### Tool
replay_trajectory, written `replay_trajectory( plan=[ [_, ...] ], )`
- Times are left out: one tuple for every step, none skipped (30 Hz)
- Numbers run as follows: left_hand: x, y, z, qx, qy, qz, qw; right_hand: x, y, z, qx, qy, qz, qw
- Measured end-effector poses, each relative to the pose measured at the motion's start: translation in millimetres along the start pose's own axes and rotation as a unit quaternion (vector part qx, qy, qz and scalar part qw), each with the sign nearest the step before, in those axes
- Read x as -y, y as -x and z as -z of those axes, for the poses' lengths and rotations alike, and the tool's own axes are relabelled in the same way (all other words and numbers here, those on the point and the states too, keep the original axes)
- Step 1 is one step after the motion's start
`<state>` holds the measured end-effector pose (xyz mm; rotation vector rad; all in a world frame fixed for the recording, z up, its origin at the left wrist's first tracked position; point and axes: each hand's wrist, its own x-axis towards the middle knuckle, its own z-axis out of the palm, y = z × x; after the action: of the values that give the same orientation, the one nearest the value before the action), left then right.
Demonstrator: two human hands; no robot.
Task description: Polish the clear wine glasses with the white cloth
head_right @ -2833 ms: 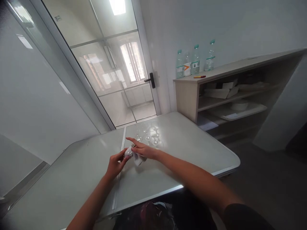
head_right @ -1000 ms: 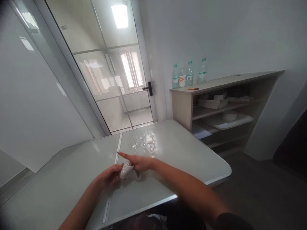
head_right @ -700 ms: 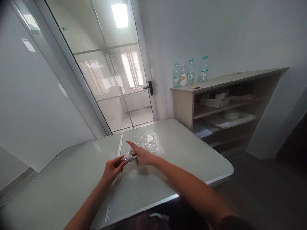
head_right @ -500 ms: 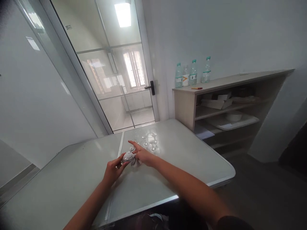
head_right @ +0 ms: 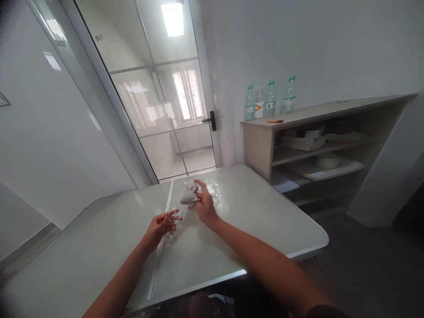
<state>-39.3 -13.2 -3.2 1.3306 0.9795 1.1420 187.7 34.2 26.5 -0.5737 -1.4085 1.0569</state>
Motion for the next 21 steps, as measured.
replay_trajectory(
  plan=[
    [-0.5, 0.4, -0.5, -0.001, -0.009, -0.019, 1.000, 0.1, -0.6, 0.0, -0.026, -0.015, -0.011, 0.999],
    [-0.8, 0.9, -1.6, 0.001, -0.018, -0.033, 0.999, 0.1, -1.1, -0.2, -0.041, -0.028, -0.023, 0.998],
    [-0.9, 1.5, -3.1, 0.006, -0.026, -0.043, 0.999, -0.3, -1.6, -0.9, -0.048, -0.040, -0.037, 0.997],
    [-0.8, 2.2, -5.0, 0.011, -0.030, -0.051, 0.998, -1.2, -1.9, -2.1, -0.049, -0.052, -0.050, 0.996],
    [-0.4, 2.8, -7.1, 0.014, -0.029, -0.059, 0.998, -2.9, -2.0, -3.7, -0.047, -0.064, -0.063, 0.995],
    [0.3, 3.2, -9.5, 0.011, -0.026, -0.068, 0.997, -5.3, -1.8, -5.8, -0.035, -0.078, -0.077, 0.993],
    [1.1, 3.3, -11.8, 0.000, -0.022, -0.079, 0.997, -8.3, -1.4, -8.0, -0.013, -0.091, -0.092, 0.991],
    [2.2, 3.2, -14.0, -0.018, -0.016, -0.090, 0.996, -11.8, -0.5, -10.4, 0.017, -0.103, -0.105, 0.989],
    [3.5, 2.8, -16.0, -0.038, -0.010, -0.096, 0.995, -15.4, 0.9, -12.6, 0.054, -0.110, -0.115, 0.986],
    [4.8, 2.2, -17.6, -0.057, -0.005, -0.095, 0.994, -18.9, 2.8, -14.5, 0.087, -0.109, -0.116, 0.983],
    [6.1, 1.6, -18.9, -0.073, 0.000, -0.089, 0.993, -22.0, 5.1, -16.0, 0.115, -0.095, -0.106, 0.983],
    [7.3, 0.9, -19.9, -0.082, 0.007, -0.080, 0.993, -24.4, 7.8, -17.0, 0.137, -0.066, -0.084, 0.985],
    [8.2, 0.4, -20.7, -0.087, 0.014, -0.072, 0.994, -26.1, 10.7, -17.6, 0.154, -0.024, -0.054, 0.986],
    [8.7, -0.1, -21.4, -0.090, 0.021, -0.067, 0.993, -27.1, 13.6, -17.7, 0.167, 0.024, -0.021, 0.985],
    [8.8, -0.3, -22.2, -0.092, 0.027, -0.065, 0.993, -27.4, 16.4, -17.5, 0.178, 0.070, 0.012, 0.981],
    [8.5, -0.4, -23.0, -0.095, 0.031, -0.065, 0.993, -27.2, 18.9, -17.1, 0.188, 0.108, 0.042, 0.975],
    [7.9, -0.4, -23.9, -0.097, 0.034, -0.066, 0.992, -26.7, 20.9, -16.6, 0.197, 0.135, 0.070, 0.969],
    [7.2, -0.4, -24.8, -0.101, 0.035, -0.067, 0.992, -26.0, 22.2, -16.1, 0.205, 0.154, 0.096, 0.962],
    [6.5, -0.3, -25.5, -0.105, 0.034, -0.068, 0.992, -25.0, 22.9, -15.4, 0.217, 0.171, 0.119, 0.954],
    [6.0, -0.2, -25.8, -0.108, 0.026, -0.070, 0.991, -23.9, 23.0, -14.7, 0.236, 0.192, 0.140, 0.942],
    [6.0, -0.1, -25.5, -0.113, 0.004, -0.075, 0.991, -22.5, 22.5, -14.0, 0.263, 0.219, 0.162, 0.926]
  ],
)
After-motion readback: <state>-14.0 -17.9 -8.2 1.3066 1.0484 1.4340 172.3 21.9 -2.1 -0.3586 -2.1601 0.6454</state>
